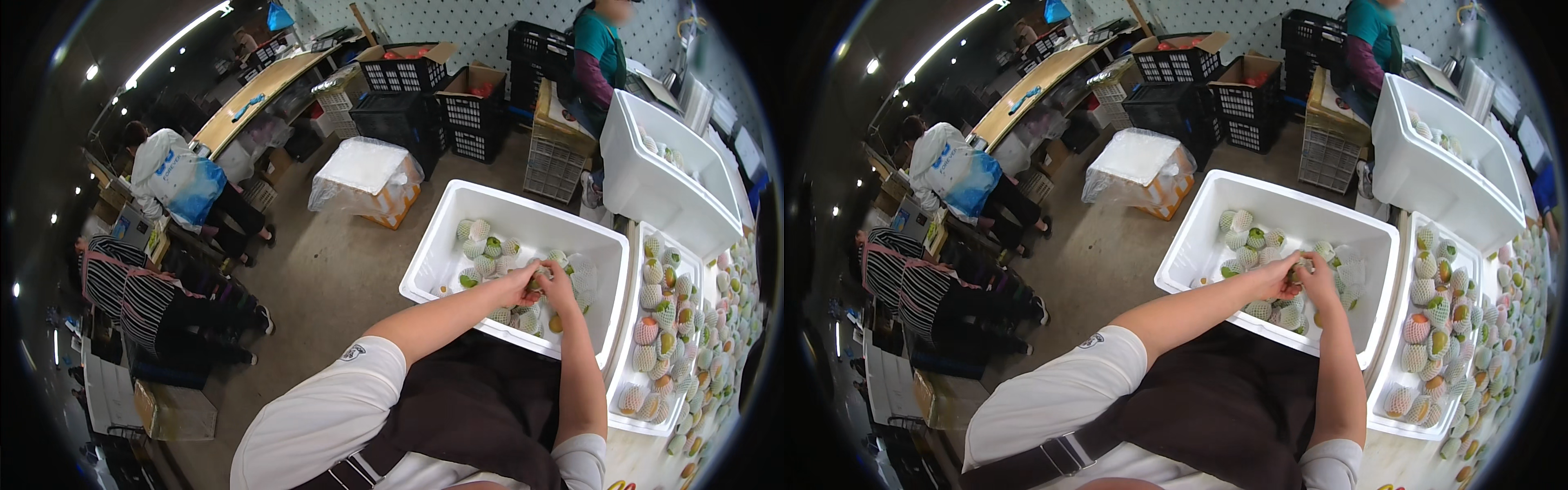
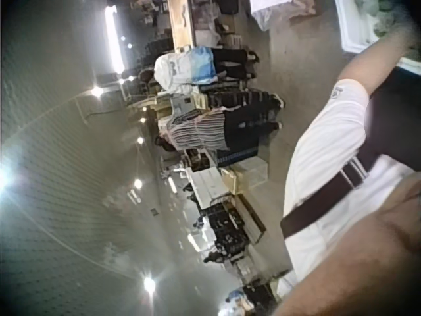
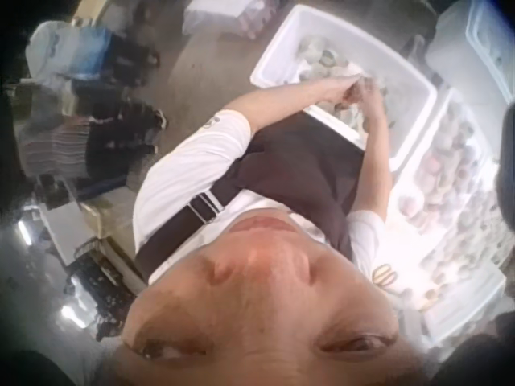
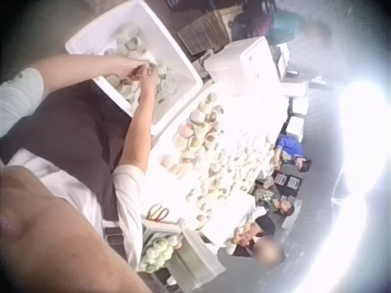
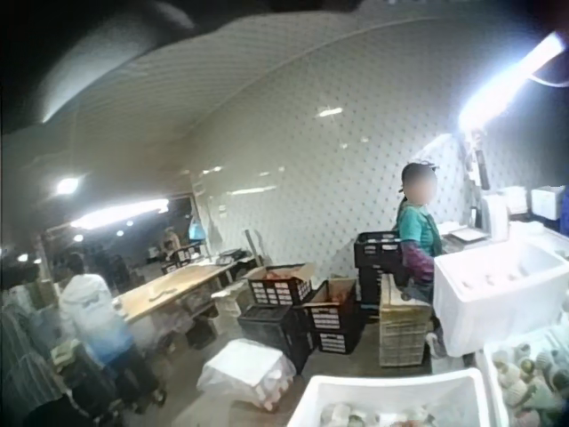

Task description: The person repeatedly picks up green and yellow fruit from a white bin, wraps each piece in a white foam net, and places it into a second bin. The process is continuous and repetitive throughout the clip.

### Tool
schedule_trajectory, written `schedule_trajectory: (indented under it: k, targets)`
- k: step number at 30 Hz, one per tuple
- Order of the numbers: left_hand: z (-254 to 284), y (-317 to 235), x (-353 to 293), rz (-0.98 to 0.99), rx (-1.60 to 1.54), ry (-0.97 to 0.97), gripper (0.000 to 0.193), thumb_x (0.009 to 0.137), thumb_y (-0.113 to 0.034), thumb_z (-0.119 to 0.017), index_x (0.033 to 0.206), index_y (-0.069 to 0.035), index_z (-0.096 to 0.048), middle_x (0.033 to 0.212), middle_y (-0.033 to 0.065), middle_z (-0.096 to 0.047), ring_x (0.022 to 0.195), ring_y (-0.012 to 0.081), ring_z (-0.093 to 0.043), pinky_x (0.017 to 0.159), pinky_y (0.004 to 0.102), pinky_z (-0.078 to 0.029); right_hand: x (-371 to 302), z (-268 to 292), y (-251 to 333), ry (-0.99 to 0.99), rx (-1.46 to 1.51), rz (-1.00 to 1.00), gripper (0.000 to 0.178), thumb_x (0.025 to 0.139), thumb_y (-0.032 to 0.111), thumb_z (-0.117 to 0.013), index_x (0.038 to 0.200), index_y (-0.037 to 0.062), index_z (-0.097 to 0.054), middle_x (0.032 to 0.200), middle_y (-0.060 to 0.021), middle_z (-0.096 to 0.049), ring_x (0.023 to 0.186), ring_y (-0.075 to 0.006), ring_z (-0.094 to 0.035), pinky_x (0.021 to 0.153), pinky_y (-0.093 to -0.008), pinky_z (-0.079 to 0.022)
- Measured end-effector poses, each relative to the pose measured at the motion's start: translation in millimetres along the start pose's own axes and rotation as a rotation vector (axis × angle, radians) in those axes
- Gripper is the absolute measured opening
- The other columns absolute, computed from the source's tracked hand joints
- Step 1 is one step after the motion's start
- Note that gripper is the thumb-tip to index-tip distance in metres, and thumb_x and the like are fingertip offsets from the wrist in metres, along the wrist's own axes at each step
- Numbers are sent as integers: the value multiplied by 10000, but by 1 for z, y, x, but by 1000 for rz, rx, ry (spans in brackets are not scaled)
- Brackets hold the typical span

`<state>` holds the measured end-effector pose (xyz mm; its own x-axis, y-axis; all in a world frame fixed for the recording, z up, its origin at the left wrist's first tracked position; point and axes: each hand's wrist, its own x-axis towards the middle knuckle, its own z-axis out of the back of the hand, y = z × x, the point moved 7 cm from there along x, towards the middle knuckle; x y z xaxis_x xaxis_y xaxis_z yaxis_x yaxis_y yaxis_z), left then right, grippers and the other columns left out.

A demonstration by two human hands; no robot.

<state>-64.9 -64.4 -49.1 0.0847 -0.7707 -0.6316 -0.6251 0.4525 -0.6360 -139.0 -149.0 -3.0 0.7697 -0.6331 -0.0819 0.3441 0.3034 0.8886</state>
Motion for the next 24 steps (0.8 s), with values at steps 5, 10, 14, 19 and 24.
schedule_trajectory:
  k: [5, 10, 14, 19, 24]
  targets:
    - [14, -16, -9, -184, 155, -12, 338, 975, -445, -518, 1013, -111, -482, 863, 35, -540, 669, 132, -549, 598, 264, -466, -3, 7, 4, 16, 432, -222, 335, 921, 249, -553, 1193, 57, -527, 936, -42, -608, 705, -120, -586, 620, -255, -494]
    - [14, -20, -7, -262, -12, 30, 248, 974, -370, -546, 1017, -133, -489, 859, 14, -544, 696, 130, -551, 624, 290, -472, -5, 4, -8, -1, 644, -264, 381, 922, 263, -549, 1240, 59, -499, 978, -61, -619, 771, -143, -618, 619, -254, -491]
    - [27, -18, 3, -354, 91, -43, 181, 970, -310, -547, 1009, -137, -512, 881, 8, -562, 787, 128, -560, 725, 328, -476, -15, -5, 13, 85, 532, -267, 427, 919, 263, -553, 1284, 54, -479, 1015, -84, -622, 802, -170, -631, 659, -277, -501]
    - [25, -17, 6, -280, -218, 68, 189, 977, -298, -520, 1003, -111, -536, 970, 33, -617, 935, 180, -604, 868, 380, -484, -15, -4, 3, 97, 573, -251, 475, 916, 284, -565, 1305, 31, -462, 1105, -92, -608, 897, -184, -619, 736, -316, -507]
    - [9, -22, -4, -169, -450, 255, 267, 983, -342, -523, 1089, -98, -552, 1063, 66, -652, 994, 208, -630, 911, 417, -487, -4, 3, -14, 44, 1110, -264, 455, 933, 361, -506, 1247, 33, -524, 1157, -106, -588, 1046, -231, -570, 871, -401, -485]
